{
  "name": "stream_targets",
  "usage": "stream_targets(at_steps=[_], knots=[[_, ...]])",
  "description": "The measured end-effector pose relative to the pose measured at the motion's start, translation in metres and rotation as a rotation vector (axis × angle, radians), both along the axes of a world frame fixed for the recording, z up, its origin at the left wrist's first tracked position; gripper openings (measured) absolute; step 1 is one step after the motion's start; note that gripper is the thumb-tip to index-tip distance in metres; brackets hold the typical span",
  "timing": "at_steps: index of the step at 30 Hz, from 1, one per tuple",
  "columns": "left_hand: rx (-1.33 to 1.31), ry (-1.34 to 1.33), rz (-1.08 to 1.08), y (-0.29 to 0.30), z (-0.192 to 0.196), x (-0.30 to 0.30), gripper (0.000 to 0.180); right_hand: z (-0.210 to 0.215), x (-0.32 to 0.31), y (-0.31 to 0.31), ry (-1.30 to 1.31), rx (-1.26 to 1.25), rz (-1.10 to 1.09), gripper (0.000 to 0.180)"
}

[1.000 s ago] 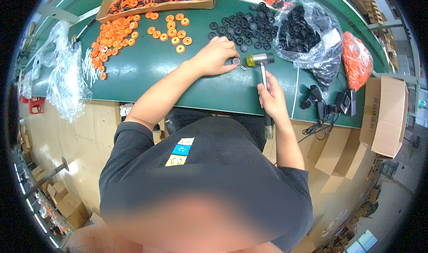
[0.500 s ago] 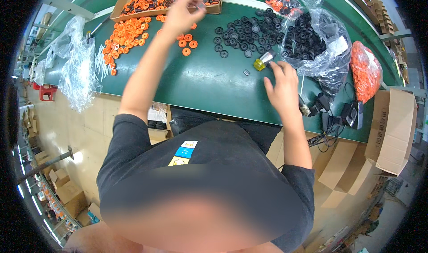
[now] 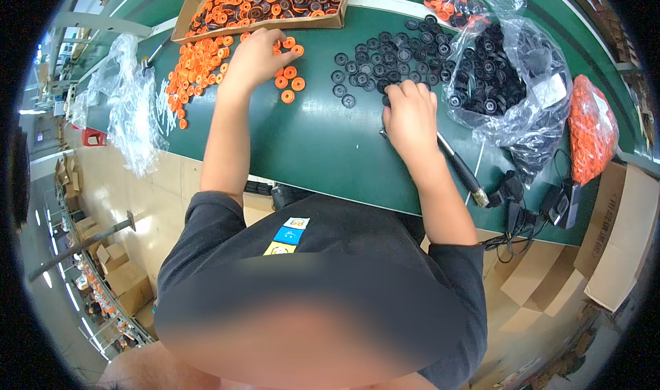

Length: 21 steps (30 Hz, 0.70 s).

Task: The person assembles circular components by joining orange rings with black caps by hand, tapping them together with a small hammer, and placing the assembled pieces into a cardboard box.

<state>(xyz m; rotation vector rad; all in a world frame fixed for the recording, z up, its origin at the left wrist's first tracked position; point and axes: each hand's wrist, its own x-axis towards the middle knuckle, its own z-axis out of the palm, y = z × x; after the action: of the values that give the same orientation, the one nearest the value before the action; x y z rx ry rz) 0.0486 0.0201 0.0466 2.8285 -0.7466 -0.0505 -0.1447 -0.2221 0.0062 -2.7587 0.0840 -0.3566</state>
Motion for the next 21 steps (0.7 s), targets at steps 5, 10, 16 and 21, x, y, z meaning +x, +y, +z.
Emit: stream_targets(at_steps=[5, 10, 16, 21], knots=[[-0.127, -0.045, 0.013, -0.015, -0.018, -0.011, 0.031, -0.008, 0.002, -0.003, -0.11, 0.088, 0.036, 0.03], [-0.155, -0.021, -0.015, -0.018, -0.036, -0.015, 0.023, -0.005, 0.002, -0.003, -0.132, 0.128, 0.041, 0.032], [-0.207, -0.089, -0.05, -0.018, -0.042, -0.022, 0.023, -0.011, 0.001, -0.007, -0.141, 0.256, 0.054, 0.034], [-0.16, -0.074, -0.037, -0.015, -0.049, -0.017, 0.028, -0.008, 0.002, -0.007, -0.16, 0.243, 0.044, 0.031]])
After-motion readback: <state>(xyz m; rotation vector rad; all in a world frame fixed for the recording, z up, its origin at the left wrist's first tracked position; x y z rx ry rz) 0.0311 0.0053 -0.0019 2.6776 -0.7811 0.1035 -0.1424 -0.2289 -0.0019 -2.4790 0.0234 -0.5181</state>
